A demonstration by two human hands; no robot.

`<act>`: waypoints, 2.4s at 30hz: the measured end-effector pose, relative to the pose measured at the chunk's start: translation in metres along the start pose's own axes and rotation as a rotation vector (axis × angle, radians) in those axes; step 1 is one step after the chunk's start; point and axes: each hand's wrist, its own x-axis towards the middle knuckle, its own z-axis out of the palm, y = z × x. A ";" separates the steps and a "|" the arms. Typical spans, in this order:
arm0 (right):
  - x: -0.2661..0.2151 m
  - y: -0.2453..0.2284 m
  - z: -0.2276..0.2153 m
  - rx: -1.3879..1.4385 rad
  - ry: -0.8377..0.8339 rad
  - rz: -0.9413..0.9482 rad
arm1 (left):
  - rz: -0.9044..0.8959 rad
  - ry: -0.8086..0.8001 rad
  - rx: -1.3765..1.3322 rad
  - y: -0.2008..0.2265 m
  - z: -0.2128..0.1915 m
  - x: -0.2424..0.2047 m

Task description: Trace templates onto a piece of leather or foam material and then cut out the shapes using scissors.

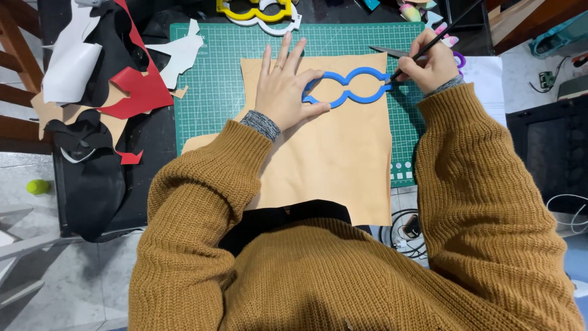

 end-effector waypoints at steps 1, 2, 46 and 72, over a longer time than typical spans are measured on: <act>0.000 -0.002 0.000 -0.001 0.000 0.000 | 0.000 0.000 -0.001 0.000 0.000 0.000; 0.000 -0.004 0.000 -0.025 0.001 -0.019 | 0.000 0.002 -0.001 0.001 -0.001 0.000; -0.119 -0.100 0.032 -0.426 -0.226 -0.546 | 0.119 0.288 0.291 -0.087 -0.105 0.018; 0.128 -0.086 0.124 -1.031 0.112 -0.981 | 0.239 -0.454 -0.421 -0.037 -0.141 -0.048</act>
